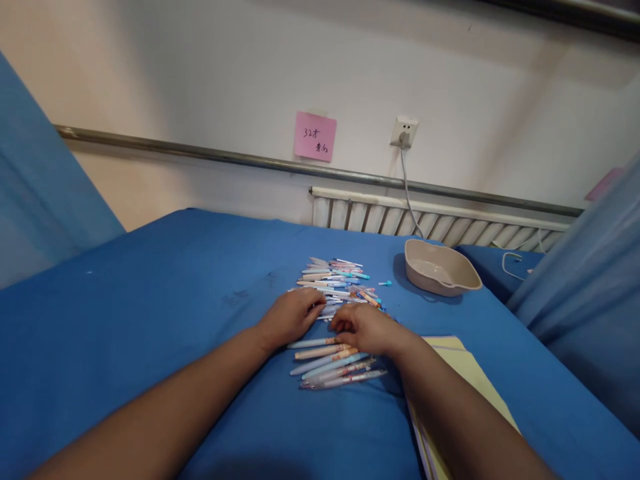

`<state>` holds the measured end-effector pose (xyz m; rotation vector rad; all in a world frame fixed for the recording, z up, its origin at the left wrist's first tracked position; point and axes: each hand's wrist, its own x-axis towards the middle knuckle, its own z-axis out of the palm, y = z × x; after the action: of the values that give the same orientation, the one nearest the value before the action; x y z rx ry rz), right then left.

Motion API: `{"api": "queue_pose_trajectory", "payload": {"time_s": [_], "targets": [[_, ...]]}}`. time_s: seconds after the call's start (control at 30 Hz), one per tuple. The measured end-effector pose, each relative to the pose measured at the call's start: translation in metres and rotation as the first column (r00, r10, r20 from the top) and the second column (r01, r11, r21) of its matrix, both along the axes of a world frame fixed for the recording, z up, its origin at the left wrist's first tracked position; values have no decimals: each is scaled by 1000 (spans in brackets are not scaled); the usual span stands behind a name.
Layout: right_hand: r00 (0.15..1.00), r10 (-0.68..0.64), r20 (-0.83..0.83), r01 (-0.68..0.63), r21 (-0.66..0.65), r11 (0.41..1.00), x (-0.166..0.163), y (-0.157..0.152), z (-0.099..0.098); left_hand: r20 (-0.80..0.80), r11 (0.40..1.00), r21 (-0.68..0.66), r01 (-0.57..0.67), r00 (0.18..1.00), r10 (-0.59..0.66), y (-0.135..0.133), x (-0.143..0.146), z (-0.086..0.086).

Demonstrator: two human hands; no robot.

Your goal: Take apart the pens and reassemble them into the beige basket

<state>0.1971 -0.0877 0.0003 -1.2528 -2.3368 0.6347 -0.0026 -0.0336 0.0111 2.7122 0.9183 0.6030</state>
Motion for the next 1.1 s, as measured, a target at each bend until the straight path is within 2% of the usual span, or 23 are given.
{"api": "queue_pose_trajectory", "payload": {"time_s": [0.07, 0.17, 0.33, 0.43, 0.53, 0.9, 0.97, 1.1], "targets": [[991, -15, 136, 0, 111, 994, -4, -3, 6, 8, 1000, -14, -2, 1000, 2, 0, 1, 0], [957, -43, 287, -11, 183, 983, -5, -4, 11, 14, 1000, -26, -6, 1000, 6, 0, 1, 1], [905, -196, 377, 101, 257, 961, 4, 6, 4, 30, 1000, -22, -3, 1000, 3, 0, -1, 1], [890, -273, 365, 181, 267, 947, 12, 13, -2, 36, 1000, -22, 4, 999, -3, 1, -2, 0], [892, -290, 346, 212, 246, 946, 17, 16, -3, 14, 1000, -24, 5, 1000, -5, 2, -3, -3], [929, -243, 278, 184, 222, 957, 8, 16, -2, -34, 999, 13, 31, 999, -31, 2, -1, -3], [950, -212, 228, 166, 205, 965, 8, 15, -3, -34, 999, 28, 43, 999, -42, 0, -1, -2], [990, -140, 27, 134, 157, 978, 8, 13, -5, -59, 996, 46, 79, 995, -76, -2, 0, 1]]}}
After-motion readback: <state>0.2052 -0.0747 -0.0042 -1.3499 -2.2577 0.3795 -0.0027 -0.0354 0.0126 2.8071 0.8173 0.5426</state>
